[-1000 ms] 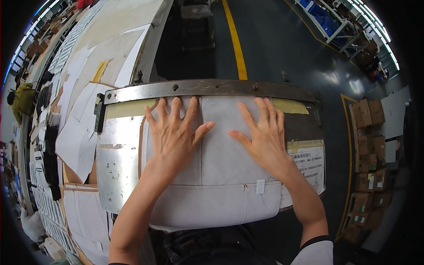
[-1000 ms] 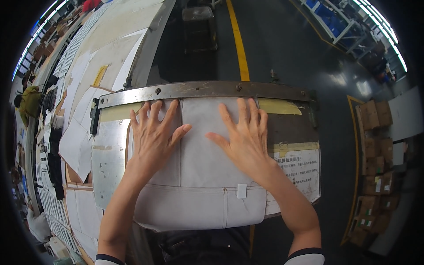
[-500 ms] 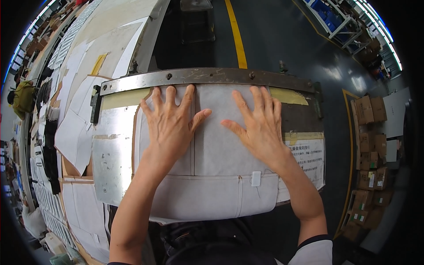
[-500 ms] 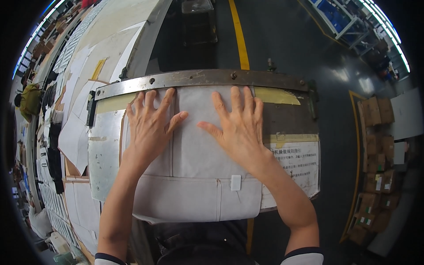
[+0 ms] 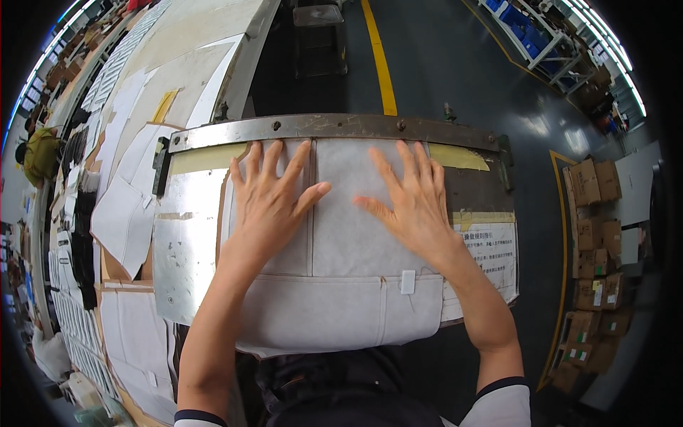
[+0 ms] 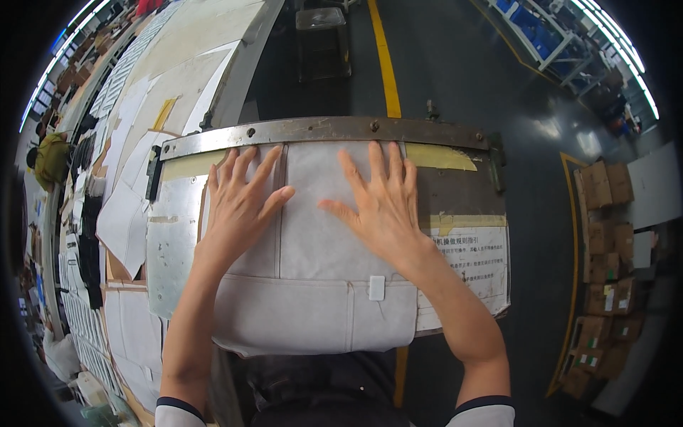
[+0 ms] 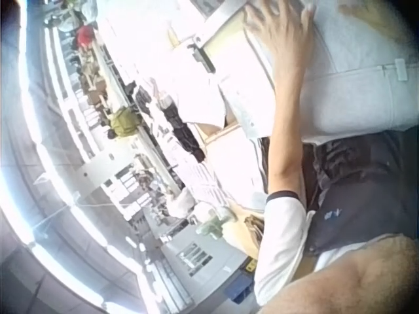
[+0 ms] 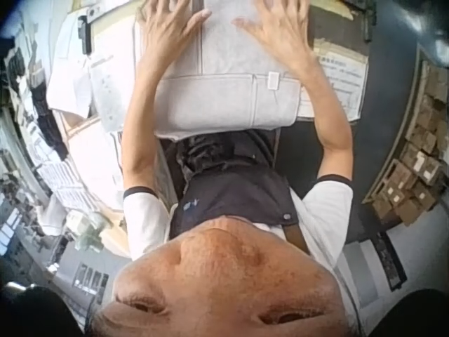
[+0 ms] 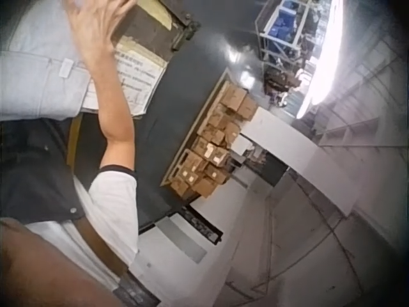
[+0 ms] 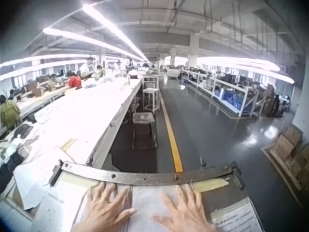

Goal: The worker aligns fabric liners onto leather panels and uses a mechanical press to fold and bond the edges.

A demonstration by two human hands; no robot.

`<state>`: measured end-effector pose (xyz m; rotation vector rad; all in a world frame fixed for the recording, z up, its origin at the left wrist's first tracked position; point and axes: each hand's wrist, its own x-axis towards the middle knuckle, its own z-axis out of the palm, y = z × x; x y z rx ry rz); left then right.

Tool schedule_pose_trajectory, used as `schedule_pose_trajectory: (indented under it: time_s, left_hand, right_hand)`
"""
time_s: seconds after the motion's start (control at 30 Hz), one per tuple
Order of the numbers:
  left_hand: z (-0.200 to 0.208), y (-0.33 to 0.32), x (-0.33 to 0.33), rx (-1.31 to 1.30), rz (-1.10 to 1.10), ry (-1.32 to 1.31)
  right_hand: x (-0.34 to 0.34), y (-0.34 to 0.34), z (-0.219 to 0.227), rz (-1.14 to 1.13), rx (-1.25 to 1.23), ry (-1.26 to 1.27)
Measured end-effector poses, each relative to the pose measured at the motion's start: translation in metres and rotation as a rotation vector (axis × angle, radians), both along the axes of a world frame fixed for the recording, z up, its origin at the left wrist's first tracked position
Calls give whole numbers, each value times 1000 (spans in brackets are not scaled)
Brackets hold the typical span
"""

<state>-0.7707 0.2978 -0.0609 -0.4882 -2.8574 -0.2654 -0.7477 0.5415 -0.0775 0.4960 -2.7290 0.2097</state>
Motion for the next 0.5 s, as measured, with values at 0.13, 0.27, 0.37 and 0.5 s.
schedule_pose_trajectory:
  time_s: [0.13, 0.27, 0.37, 0.5]
  left_hand:
    - [-6, -29, -1, -124, -114, -6]
    - [-16, -37, -4, 12, -138, 57]
    - [-1, -32, -4, 38, -152, 66]
    - [-8, -35, -5, 74, -175, 85]
  right_hand:
    - [2, -1, 3, 17, 28, -47]
    - [0, -7, 7, 33, 45, -37]
    - [1, -5, 19, 39, 38, -80]
    - [0, -4, 17, 33, 81, -88]
